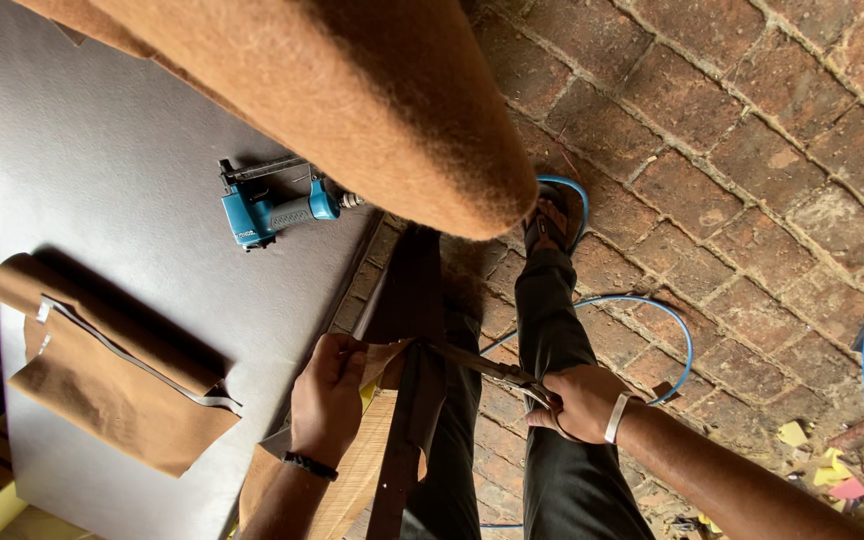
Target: The person staples brown fabric onto a wooden furniture frame using a pneumatic staple gun. They smooth the fabric, reposition the frame, and trim excess material with scissors.
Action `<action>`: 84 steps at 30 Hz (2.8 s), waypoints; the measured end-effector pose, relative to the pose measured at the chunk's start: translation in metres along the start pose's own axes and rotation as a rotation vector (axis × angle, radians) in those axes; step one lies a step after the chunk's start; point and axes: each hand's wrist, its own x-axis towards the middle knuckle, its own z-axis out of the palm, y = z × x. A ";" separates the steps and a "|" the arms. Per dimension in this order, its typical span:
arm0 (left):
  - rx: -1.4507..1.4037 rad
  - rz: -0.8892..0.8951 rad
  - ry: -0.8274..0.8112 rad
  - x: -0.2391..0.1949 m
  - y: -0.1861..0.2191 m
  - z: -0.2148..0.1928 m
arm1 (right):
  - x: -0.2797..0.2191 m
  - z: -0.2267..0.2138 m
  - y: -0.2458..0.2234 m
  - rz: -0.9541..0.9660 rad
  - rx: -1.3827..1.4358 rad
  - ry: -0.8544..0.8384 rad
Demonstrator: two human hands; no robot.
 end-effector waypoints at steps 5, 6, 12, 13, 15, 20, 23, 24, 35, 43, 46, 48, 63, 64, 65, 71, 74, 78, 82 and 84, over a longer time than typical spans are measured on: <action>-0.067 -0.014 0.004 0.008 -0.006 -0.005 | 0.019 -0.017 -0.007 0.144 -0.330 -0.230; -0.074 -0.013 0.011 0.011 -0.006 -0.005 | 0.022 -0.022 -0.008 0.127 -0.367 -0.227; 0.065 0.101 -0.031 0.012 -0.004 -0.020 | 0.029 -0.017 -0.024 -0.035 -0.405 0.020; 0.137 0.095 -0.070 0.014 -0.003 -0.025 | 0.032 -0.013 -0.027 -0.012 -0.394 0.009; 0.188 0.171 -0.117 0.017 0.000 -0.031 | 0.034 -0.013 -0.026 0.037 -0.387 -0.016; 0.236 0.426 -0.171 0.026 0.001 -0.054 | 0.045 -0.004 -0.027 -0.048 -0.452 0.113; 0.334 0.351 -0.262 0.026 -0.001 -0.064 | 0.050 0.007 -0.026 -0.057 -0.466 0.130; 0.345 0.376 -0.271 0.027 -0.001 -0.066 | 0.054 0.007 -0.023 -0.087 -0.475 0.152; 0.472 0.542 -0.329 0.034 -0.005 -0.079 | 0.080 0.016 0.001 -0.284 -0.533 0.364; 0.415 0.617 -0.311 0.032 -0.011 -0.084 | 0.092 0.015 0.008 -0.325 -0.558 0.458; 0.341 0.633 -0.255 0.034 -0.012 -0.080 | 0.086 0.008 0.012 -0.294 -0.584 0.514; 0.353 0.624 -0.253 0.034 -0.013 -0.078 | 0.079 0.001 0.011 -0.249 -0.549 0.553; 0.306 0.842 -0.330 0.030 -0.031 -0.075 | 0.302 -0.032 -0.260 -0.463 -0.783 0.168; 0.281 0.845 -0.337 0.029 -0.029 -0.075 | 0.315 -0.024 -0.267 -0.435 -0.852 0.130; 0.225 0.877 -0.300 0.028 -0.027 -0.076 | 0.327 -0.015 -0.272 -0.405 -0.920 0.093; 0.214 1.046 -0.182 0.035 -0.027 -0.080 | 0.358 0.024 -0.253 -0.760 -0.735 0.014; 0.274 1.072 -0.007 0.034 -0.031 -0.069 | 0.322 0.006 -0.219 -0.700 -0.327 0.291; 0.400 0.948 -0.051 0.043 -0.033 -0.069 | 0.254 -0.033 -0.183 -0.604 -0.047 0.329; 0.414 0.937 -0.038 0.053 -0.019 -0.073 | 0.206 -0.037 -0.144 -0.650 0.004 0.277; 0.443 0.825 -0.049 0.056 -0.010 -0.074 | 0.201 -0.027 -0.131 -0.654 0.091 0.245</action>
